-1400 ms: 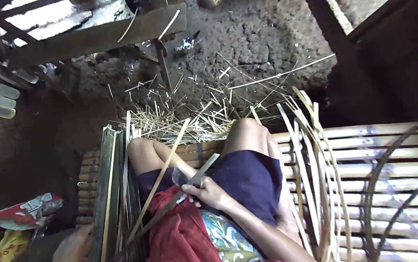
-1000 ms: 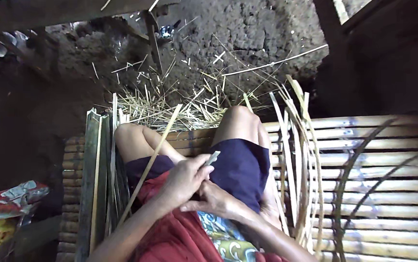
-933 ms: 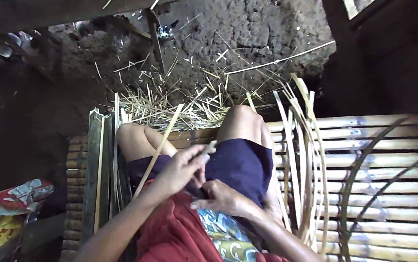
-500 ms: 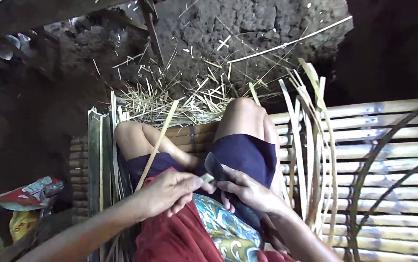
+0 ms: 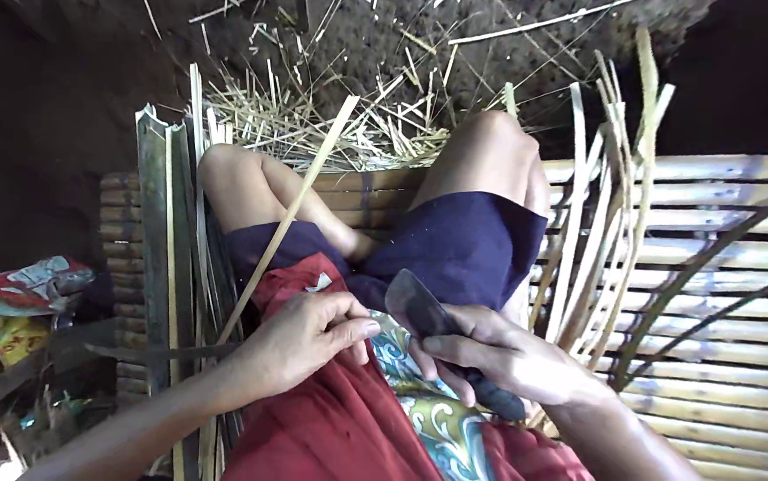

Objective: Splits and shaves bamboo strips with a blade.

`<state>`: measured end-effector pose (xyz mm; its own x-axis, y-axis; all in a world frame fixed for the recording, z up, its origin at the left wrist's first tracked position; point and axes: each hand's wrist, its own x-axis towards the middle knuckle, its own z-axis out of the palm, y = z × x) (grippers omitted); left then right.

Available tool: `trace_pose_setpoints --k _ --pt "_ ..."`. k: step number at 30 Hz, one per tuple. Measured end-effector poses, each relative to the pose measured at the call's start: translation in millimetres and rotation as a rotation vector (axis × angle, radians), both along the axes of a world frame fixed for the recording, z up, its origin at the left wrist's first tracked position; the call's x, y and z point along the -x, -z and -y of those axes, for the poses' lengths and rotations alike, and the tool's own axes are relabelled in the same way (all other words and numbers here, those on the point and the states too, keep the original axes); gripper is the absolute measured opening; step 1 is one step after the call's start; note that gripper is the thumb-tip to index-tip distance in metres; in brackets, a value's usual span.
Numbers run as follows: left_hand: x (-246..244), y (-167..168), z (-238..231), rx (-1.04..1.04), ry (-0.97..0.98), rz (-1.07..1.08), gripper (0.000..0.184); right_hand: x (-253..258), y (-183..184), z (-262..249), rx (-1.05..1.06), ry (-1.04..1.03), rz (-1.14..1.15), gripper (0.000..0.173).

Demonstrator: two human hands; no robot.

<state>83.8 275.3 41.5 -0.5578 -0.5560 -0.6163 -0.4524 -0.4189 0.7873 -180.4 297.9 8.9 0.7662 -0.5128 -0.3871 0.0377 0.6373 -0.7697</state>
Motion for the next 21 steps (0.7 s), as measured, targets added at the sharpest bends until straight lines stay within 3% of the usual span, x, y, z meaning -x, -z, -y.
trace_pose_setpoints --k 21 --pt "-2.7 0.1 -4.0 0.102 -0.055 -0.019 0.02 -4.5 -5.2 3.2 0.046 -0.03 -0.035 0.013"
